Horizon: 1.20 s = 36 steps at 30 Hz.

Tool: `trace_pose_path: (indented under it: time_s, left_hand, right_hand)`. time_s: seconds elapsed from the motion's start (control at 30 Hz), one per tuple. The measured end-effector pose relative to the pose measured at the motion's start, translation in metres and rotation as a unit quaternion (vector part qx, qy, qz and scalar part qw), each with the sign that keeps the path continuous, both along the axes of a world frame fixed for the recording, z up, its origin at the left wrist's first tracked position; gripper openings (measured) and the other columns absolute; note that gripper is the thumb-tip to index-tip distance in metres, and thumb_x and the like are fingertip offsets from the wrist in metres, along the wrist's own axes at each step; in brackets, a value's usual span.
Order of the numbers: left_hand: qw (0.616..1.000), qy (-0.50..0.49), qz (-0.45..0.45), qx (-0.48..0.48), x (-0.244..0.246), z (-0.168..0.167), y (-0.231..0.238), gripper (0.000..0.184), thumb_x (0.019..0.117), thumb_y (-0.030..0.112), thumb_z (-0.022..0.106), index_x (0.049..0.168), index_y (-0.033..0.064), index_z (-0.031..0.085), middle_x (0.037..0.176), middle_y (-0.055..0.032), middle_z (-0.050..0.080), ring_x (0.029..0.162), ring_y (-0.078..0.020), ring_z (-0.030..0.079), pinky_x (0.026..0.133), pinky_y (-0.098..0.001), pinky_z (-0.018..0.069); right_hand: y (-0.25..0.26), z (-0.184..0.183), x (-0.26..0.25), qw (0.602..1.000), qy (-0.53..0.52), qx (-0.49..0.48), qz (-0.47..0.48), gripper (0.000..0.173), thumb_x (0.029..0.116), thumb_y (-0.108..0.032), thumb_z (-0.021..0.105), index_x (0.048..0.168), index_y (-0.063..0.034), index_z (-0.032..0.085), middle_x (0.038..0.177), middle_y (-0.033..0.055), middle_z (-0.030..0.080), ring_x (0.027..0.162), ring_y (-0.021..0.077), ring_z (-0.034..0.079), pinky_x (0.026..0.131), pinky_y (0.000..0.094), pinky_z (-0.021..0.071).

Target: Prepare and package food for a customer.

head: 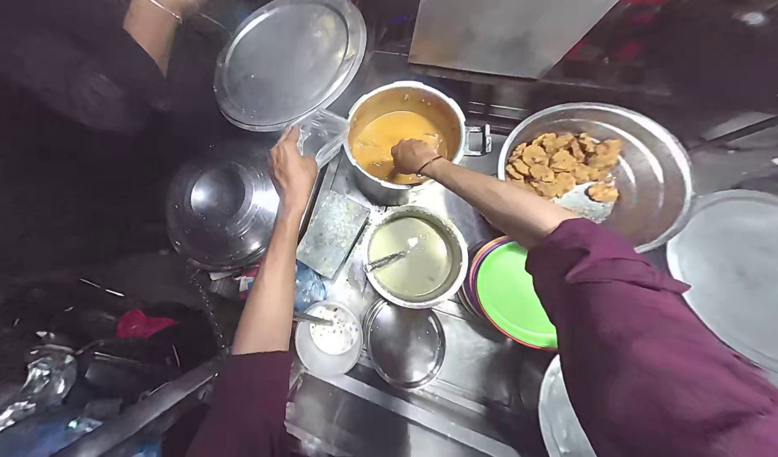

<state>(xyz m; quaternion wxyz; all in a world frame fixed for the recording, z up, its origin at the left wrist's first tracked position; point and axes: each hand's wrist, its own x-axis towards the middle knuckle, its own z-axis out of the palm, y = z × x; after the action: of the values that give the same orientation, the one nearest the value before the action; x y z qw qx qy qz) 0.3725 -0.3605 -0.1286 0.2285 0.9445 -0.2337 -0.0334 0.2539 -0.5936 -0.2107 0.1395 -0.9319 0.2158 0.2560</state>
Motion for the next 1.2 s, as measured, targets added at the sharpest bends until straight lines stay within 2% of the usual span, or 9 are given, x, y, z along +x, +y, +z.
trace_pose_path:
  time_s: [0.13,0.2,0.33,0.47,0.63,0.8,0.93,1.07,1.2]
  left_hand:
    - [1.0,-0.006,-0.018,-0.001,0.007,-0.008,-0.013,0.063,0.0834,0.007,0.067,0.145,0.0175,0.06,0.15,-0.0024,0.058,0.128,-0.0316,0.062,0.103,-0.0617,0.0478]
    - [0.999,0.0,-0.033,-0.007,0.007,-0.011,-0.016,0.063,0.0839,0.006,0.067,0.145,0.0162,0.06,0.152,-0.0014,0.056,0.129,-0.0303,0.061,0.105,-0.0601,0.0479]
    - [0.999,0.0,-0.052,-0.005,0.007,-0.017,-0.016,0.063,0.0845,0.007,0.067,0.146,0.0168,0.059,0.155,0.0003,0.053,0.129,-0.0286,0.061,0.105,-0.0584,0.0492]
    - [0.999,-0.004,-0.045,-0.01,0.009,-0.018,-0.013,0.064,0.0838,0.007,0.067,0.146,0.0168,0.059,0.153,-0.0011,0.054,0.128,-0.0305,0.062,0.102,-0.0598,0.0499]
    - [0.998,-0.007,-0.055,-0.009,0.004,-0.02,-0.022,0.062,0.0831,0.005,0.068,0.144,0.0138,0.06,0.153,-0.0051,0.054,0.128,-0.032,0.062,0.103,-0.0597,0.0491]
    - [0.999,-0.016,-0.044,0.007,0.016,-0.017,-0.026,0.063,0.0832,0.004,0.066,0.145,0.0123,0.059,0.156,-0.0034,0.051,0.124,-0.0337,0.064,0.099,-0.0618,0.0505]
    - [0.999,-0.029,-0.027,0.017,0.029,-0.009,-0.027,0.064,0.0831,0.006,0.066,0.146,0.0126,0.057,0.159,-0.0047,0.048,0.124,-0.0374,0.063,0.097,-0.0656,0.0494]
    - [0.999,-0.038,-0.027,0.007,0.031,-0.004,-0.028,0.064,0.0836,0.005,0.065,0.147,0.0129,0.057,0.158,-0.0041,0.048,0.124,-0.0365,0.064,0.097,-0.0645,0.0494]
    - [0.999,-0.029,-0.041,0.009,0.021,-0.008,-0.028,0.063,0.0837,0.005,0.066,0.145,0.0123,0.058,0.158,-0.0039,0.049,0.124,-0.0361,0.064,0.097,-0.0644,0.0497]
  right_hand:
    - [-0.025,-0.055,0.0,0.978,-0.008,0.166,-0.127,0.021,0.0943,-0.022,0.063,0.094,-0.0026,0.072,0.083,0.0153,0.069,0.071,0.0302,0.065,0.067,0.0559,0.0534]
    - [-0.021,-0.064,-0.001,0.991,-0.057,0.115,-0.031,0.024,0.0999,-0.022,0.062,0.112,-0.0057,0.074,0.095,0.0182,0.073,0.083,0.0348,0.071,0.074,0.0589,0.0573]
    - [-0.003,-0.043,-0.008,0.985,-0.092,-0.086,0.12,0.023,0.1041,-0.008,0.049,0.108,0.0068,0.066,0.102,0.0293,0.068,0.099,0.0485,0.068,0.081,0.0619,0.0538]
    - [0.001,-0.032,-0.002,0.998,-0.041,-0.007,-0.051,0.032,0.088,-0.025,0.075,0.101,0.0035,0.068,0.107,0.029,0.068,0.104,0.0482,0.067,0.08,0.0675,0.0544]
    - [-0.011,-0.058,0.009,0.959,-0.053,0.154,-0.231,0.029,0.0989,-0.024,0.06,0.1,0.0043,0.069,0.101,0.0245,0.07,0.091,0.0388,0.07,0.08,0.061,0.0557]
    - [-0.017,-0.072,0.013,0.895,-0.134,0.27,-0.33,0.037,0.0913,-0.012,0.061,0.126,-0.0069,0.07,0.105,0.0197,0.073,0.088,0.0339,0.071,0.08,0.0575,0.0578]
    - [-0.027,-0.054,0.0,0.873,-0.165,0.3,-0.346,0.038,0.0956,-0.013,0.058,0.133,-0.0135,0.067,0.092,0.0115,0.071,0.067,0.0195,0.064,0.064,0.0402,0.0563]
    - [-0.039,-0.038,-0.009,0.963,-0.191,0.091,-0.167,0.036,0.0966,-0.013,0.059,0.13,-0.0188,0.071,0.101,0.0158,0.075,0.087,0.0332,0.072,0.075,0.0564,0.058]
    - [-0.048,-0.04,-0.015,0.975,-0.156,-0.144,0.064,0.026,0.1015,0.001,0.048,0.125,0.0044,0.06,0.104,0.0311,0.066,0.097,0.0511,0.068,0.078,0.0627,0.0552]
